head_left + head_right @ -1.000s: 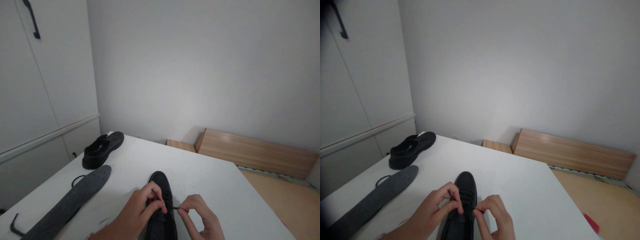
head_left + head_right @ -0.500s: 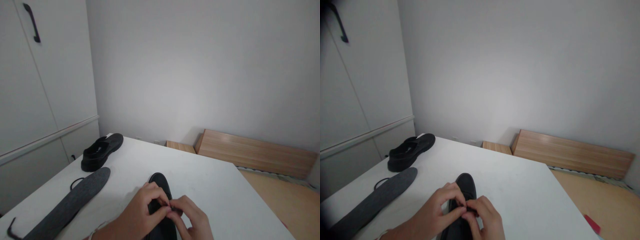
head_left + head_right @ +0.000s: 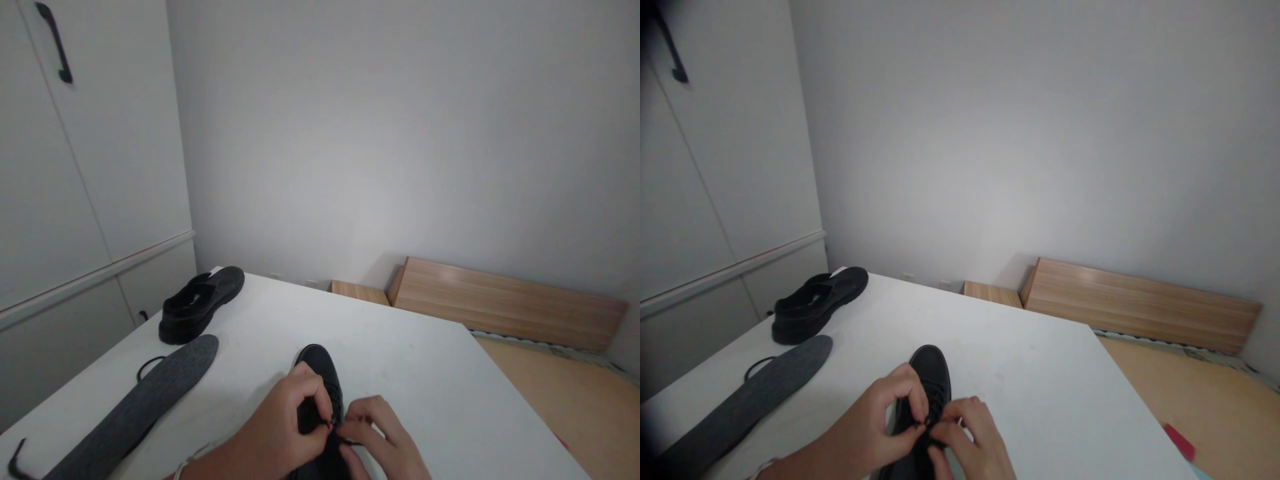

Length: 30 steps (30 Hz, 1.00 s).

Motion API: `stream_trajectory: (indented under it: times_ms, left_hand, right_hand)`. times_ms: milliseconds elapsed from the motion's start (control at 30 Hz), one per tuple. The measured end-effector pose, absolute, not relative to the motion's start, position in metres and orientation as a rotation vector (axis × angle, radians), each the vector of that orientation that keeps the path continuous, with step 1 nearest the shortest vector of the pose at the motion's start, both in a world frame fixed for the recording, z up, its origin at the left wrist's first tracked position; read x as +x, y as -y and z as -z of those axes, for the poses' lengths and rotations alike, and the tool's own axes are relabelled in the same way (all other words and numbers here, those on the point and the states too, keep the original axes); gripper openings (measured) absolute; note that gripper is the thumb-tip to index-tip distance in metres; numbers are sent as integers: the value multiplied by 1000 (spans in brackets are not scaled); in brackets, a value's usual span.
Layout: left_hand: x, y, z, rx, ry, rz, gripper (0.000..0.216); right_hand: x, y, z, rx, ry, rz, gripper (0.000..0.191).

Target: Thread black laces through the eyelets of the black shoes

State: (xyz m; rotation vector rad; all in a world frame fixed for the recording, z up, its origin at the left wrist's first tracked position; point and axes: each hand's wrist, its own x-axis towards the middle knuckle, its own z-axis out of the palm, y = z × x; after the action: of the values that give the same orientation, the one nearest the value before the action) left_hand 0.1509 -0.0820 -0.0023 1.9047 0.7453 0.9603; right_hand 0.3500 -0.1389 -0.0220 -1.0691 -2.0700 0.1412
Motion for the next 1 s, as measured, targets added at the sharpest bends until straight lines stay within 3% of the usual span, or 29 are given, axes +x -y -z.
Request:
stream_trajectory:
  times_ms: [167, 367, 500, 1000]
  left_hand:
    - [155, 87, 5, 2443, -534, -1141, 36]
    - [161, 91, 9, 2707, -590, -1237, 20]
    - [164, 89, 15, 2734, -621, -1328, 29]
    - [134, 98, 36, 2516, -716, -1333, 16]
  right_hand:
    - [340, 134, 12, -1126, 1904, -423, 27]
    - [338, 124, 16, -1241, 1811, -724, 13]
    - [342, 119, 14, -1273, 1710, -898, 16]
    - [327, 114, 41, -1275, 1867, -93, 18]
